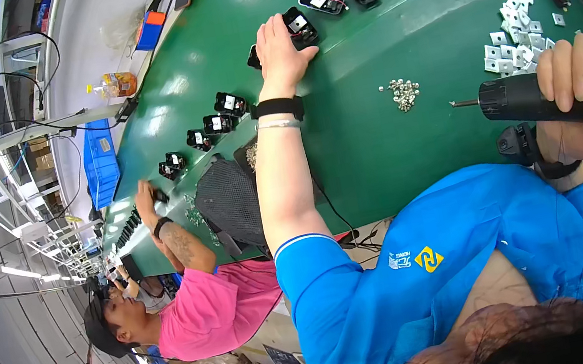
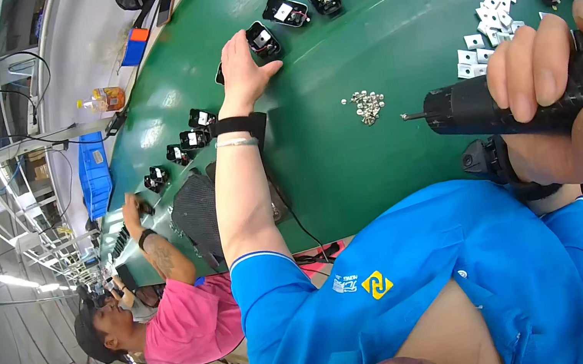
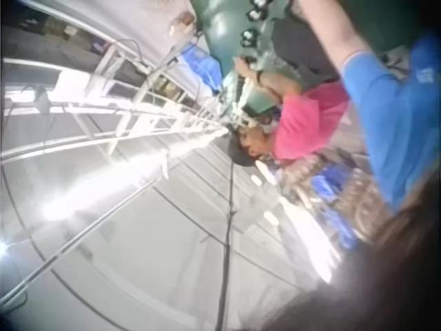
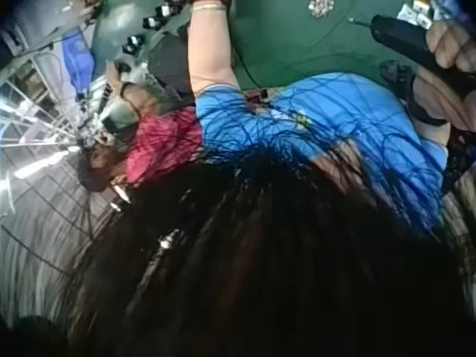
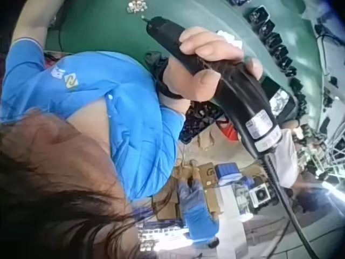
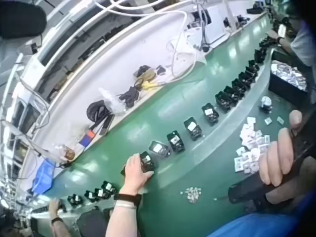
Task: Assemble small electronic components into plastic housings using an electric screwdriver and screws.
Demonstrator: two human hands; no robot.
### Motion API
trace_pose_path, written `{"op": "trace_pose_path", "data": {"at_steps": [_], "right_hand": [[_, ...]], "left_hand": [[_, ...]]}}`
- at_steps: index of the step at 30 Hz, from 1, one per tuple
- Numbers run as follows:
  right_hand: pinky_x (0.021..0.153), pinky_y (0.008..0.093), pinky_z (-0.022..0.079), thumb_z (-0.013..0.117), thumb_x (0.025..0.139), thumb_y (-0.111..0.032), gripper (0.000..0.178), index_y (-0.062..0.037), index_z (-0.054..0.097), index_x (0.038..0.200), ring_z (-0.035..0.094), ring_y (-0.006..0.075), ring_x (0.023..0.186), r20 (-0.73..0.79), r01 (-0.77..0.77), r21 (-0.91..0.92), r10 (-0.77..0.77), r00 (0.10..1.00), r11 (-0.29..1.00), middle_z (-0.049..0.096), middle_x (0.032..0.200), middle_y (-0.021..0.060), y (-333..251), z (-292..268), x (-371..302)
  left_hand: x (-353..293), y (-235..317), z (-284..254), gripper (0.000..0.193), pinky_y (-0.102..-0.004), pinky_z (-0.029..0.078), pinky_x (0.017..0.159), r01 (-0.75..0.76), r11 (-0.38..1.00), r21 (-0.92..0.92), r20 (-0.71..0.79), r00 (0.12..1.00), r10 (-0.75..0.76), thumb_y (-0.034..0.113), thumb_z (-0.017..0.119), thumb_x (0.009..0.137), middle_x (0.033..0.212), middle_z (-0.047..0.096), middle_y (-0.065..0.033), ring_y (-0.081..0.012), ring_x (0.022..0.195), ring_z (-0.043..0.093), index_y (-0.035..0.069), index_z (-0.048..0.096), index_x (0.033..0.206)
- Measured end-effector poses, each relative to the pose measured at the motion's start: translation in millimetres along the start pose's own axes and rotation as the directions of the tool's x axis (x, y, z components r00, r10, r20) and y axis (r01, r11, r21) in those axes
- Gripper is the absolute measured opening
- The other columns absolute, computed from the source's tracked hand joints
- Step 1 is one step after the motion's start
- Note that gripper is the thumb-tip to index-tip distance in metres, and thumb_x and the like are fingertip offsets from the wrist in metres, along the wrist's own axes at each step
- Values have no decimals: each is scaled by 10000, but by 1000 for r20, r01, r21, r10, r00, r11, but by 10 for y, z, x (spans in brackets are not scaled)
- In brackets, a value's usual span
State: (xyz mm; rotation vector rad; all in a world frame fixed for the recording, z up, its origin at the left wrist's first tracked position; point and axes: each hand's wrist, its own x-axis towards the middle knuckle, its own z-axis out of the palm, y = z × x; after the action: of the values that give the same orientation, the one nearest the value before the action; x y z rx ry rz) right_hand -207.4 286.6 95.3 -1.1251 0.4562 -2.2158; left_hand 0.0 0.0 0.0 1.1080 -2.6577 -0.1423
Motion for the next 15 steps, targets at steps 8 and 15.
{"op": "trace_pose_path", "data": {"at_steps": [8, 15], "right_hand": [[588, 251, 348, 540, 736, -255, 546, -37, 263, 1153, 444, 111, 619, 95, 62, -55, -57, 994, 997, 435, 768, 30, -16, -91, -37], [613, 236, 355, 582, 693, -210, 488, -62, 298, 1062, 423, 101, 597, -61, -31, -31, 29, 998, 999, 420, 712, 18, -39, -1, -59]], "left_hand": [[-69, -14, -56, 696, -351, 352, 872, 0, 993, -120, -31, 1000, -3, 149, 745, 495, 1033, 470, -171, -302, 1015, 414, -18, 406, 1080], [-141, 7, -81, 701, -343, 366, 861, 23, 985, -170, -40, 999, -30, 178, 734, 524, 1044, 455, -174, -295, 1021, 419, -28, 397, 1103]]}}
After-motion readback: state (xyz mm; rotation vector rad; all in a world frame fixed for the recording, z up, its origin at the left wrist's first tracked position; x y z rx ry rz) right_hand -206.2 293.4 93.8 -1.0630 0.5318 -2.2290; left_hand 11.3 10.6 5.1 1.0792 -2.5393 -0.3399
